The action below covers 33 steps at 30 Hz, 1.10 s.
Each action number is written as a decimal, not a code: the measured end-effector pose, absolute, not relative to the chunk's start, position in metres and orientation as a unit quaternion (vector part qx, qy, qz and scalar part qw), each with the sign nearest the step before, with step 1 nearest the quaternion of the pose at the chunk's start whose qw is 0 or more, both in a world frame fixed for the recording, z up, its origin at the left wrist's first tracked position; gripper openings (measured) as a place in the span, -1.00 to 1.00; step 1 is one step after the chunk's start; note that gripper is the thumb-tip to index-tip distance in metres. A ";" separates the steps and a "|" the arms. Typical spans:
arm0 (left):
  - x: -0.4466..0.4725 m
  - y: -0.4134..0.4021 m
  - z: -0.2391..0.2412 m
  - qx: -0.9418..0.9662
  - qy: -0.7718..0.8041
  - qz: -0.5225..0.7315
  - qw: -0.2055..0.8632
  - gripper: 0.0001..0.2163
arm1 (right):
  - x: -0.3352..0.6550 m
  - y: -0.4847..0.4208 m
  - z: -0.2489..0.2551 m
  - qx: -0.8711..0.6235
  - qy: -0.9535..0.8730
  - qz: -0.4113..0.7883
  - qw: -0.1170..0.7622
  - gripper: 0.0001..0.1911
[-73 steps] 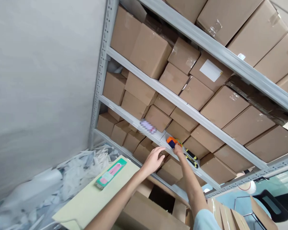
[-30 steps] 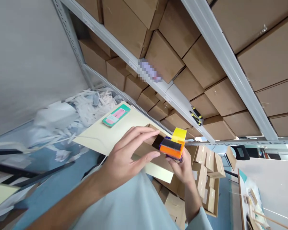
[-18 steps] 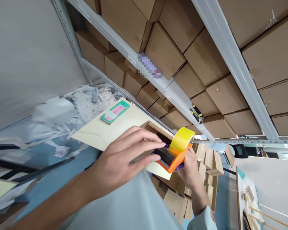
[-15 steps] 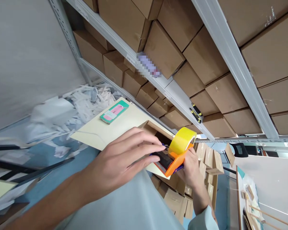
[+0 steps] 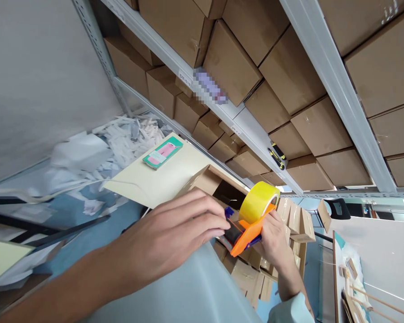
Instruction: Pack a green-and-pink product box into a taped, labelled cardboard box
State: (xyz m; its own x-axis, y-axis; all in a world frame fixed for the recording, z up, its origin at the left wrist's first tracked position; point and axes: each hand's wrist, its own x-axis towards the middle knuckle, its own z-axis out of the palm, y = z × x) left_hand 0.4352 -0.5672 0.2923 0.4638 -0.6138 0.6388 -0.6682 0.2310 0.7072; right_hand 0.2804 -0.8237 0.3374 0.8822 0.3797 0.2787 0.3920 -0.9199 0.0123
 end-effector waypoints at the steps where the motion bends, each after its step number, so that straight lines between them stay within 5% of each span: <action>1: 0.434 -0.567 0.292 0.620 -0.516 0.018 0.591 -0.80 | 0.280 -0.822 0.338 -0.969 -0.202 -0.141 0.017 -0.80; 11: 0.411 -0.560 0.263 0.648 -0.469 0.000 0.600 -0.80 | 0.278 -0.814 0.330 -0.974 -0.208 -0.086 0.025 -0.74; 17: 0.397 -0.564 0.242 0.672 -0.369 -0.093 0.636 -0.77 | 0.260 -0.804 0.333 -0.974 -0.165 0.088 0.124 -0.93; 27: 0.444 -0.560 0.238 0.673 -0.215 -0.310 0.637 -0.64 | 0.267 -0.848 0.401 -0.946 -0.010 0.296 0.129 -0.72; 33: 0.454 -0.605 0.199 0.582 -0.163 -0.403 0.688 -0.50 | 0.322 -0.905 0.401 -0.876 0.051 0.401 0.265 -0.63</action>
State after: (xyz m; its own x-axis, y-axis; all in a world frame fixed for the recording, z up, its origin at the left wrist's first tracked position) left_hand 0.4540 -0.6049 0.1991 0.6229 -0.7430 -0.2448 0.3646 -0.0012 0.9312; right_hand 0.3219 -0.9052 0.4013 0.6738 0.1230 -0.7286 -0.3009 -0.8549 -0.4227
